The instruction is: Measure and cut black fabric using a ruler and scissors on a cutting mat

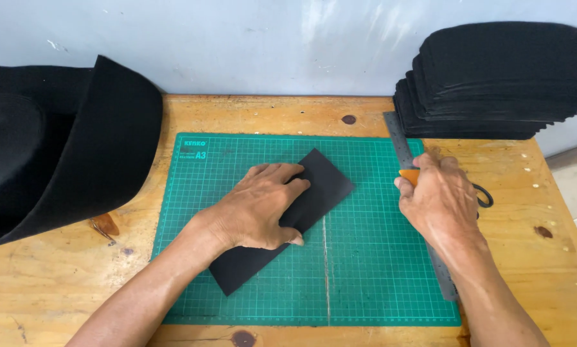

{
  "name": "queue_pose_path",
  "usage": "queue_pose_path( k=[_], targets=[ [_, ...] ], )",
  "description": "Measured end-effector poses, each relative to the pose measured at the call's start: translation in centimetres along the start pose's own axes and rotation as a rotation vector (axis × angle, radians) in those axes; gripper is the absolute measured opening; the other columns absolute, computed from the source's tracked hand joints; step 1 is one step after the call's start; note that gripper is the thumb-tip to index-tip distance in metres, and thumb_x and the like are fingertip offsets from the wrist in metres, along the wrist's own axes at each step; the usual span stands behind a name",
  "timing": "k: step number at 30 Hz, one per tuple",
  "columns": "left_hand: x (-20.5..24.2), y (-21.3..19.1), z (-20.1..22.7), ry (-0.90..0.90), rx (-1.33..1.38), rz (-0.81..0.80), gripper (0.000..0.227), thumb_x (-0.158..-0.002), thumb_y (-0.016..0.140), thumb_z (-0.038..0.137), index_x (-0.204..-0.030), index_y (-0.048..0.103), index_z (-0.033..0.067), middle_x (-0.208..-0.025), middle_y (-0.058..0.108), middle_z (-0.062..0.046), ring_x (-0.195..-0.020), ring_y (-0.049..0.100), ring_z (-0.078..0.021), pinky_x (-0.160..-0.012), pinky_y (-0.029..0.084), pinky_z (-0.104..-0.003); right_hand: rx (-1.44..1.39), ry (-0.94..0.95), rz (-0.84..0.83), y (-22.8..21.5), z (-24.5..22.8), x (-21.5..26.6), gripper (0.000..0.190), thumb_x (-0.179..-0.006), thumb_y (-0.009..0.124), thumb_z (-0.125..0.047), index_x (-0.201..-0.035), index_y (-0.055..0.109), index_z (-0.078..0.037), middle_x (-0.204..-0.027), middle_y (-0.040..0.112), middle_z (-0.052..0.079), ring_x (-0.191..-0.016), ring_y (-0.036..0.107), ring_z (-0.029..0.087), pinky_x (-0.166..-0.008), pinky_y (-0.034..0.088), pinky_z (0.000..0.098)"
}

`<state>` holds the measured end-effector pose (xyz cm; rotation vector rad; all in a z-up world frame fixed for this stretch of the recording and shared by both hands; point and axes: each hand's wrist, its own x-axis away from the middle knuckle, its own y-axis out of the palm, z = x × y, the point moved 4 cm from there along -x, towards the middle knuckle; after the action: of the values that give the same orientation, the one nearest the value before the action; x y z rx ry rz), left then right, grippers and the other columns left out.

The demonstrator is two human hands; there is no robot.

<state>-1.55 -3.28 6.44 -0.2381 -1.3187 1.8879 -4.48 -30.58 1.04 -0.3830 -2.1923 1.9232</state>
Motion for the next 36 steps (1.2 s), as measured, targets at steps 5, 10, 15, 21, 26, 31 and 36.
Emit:
queue_pose_path(
  k=[5,10,15,21,26,31,36],
  targets=[
    [0.4,-0.3,0.2,0.048,0.111,-0.008,0.066,-0.074,0.089,0.02,-0.13,0.063,-0.0027,-0.153,0.046,-0.025,-0.149,0.037,-0.0421,-0.124,0.02,-0.06,-0.079,0.004,-0.045,1.6,0.3,-0.7,0.039,-0.094,0.062,-0.029,-0.128,0.068,-0.011,-0.11,0.069,0.022,-0.108,0.07,0.049,-0.095,0.054,0.061],
    [-1.4,3.3,-2.8,0.242,0.06,-0.016,0.09,-0.079,0.09,0.034,-0.149,0.045,0.0012,-0.165,0.023,-0.024,-0.152,0.023,-0.0391,-0.118,0.017,-0.058,0.051,-0.029,-0.02,1.0,-0.6,0.4,0.035,-0.097,0.065,-0.039,-0.122,0.072,-0.016,-0.114,0.063,0.021,-0.088,0.072,0.045,-0.078,0.06,0.0576],
    [-1.6,3.2,-2.7,0.275,0.088,-0.035,0.085,-0.081,0.087,0.029,-0.15,0.044,0.0023,-0.166,0.019,-0.024,-0.153,0.022,-0.038,-0.122,0.008,-0.057,-0.008,-0.091,-0.035,0.0,-0.4,-0.2,0.041,-0.097,0.065,-0.033,-0.131,0.07,-0.012,-0.124,0.064,0.022,-0.111,0.065,0.046,-0.097,0.05,0.0563],
    [-1.6,3.3,-2.6,0.28,0.113,-0.061,0.085,-0.081,0.086,0.026,-0.151,0.043,0.0029,-0.167,0.017,-0.024,-0.156,0.013,-0.0371,-0.122,0.005,-0.057,-0.219,0.062,-0.228,-2.0,-2.7,1.2,0.028,-0.094,0.069,-0.041,-0.103,0.078,-0.016,-0.09,0.082,0.006,-0.089,0.076,0.024,-0.083,0.057,0.0382],
    [-1.5,3.2,-2.4,0.281,0.098,-0.085,0.085,-0.083,0.085,0.024,-0.152,0.041,0.0031,-0.168,0.015,-0.023,-0.157,0.009,-0.0352,-0.122,0.002,-0.061,-0.053,-0.038,0.083,0.6,0.6,-1.2,0.031,-0.093,0.069,-0.031,-0.117,0.074,-0.011,-0.104,0.072,0.017,-0.091,0.07,0.042,-0.084,0.054,0.0569],
    [-1.5,3.1,-2.7,0.257,0.087,-0.105,0.084,-0.085,0.084,0.022,-0.155,0.039,0.0066,-0.168,0.009,-0.025,-0.157,0.001,-0.0395,-0.12,0.002,-0.065,-0.024,0.004,-0.057,-0.2,-1.0,-2.1,0.038,-0.091,0.066,-0.023,-0.124,0.066,-0.003,-0.096,0.078,0.014,-0.099,0.072,0.042,-0.097,0.053,0.053],
    [-1.4,2.5,-3.3,0.187,0.059,-0.079,0.084,-0.084,0.085,0.028,-0.154,0.042,0.0132,-0.169,0.007,-0.023,-0.156,0.003,-0.0408,-0.121,0.003,-0.061,-0.143,0.248,-0.315,-1.9,-2.4,-2.9,0.053,-0.088,0.073,-0.031,-0.134,0.062,-0.008,-0.11,0.08,0.006,-0.118,0.068,0.028,-0.105,0.048,0.0421]
  ],
)
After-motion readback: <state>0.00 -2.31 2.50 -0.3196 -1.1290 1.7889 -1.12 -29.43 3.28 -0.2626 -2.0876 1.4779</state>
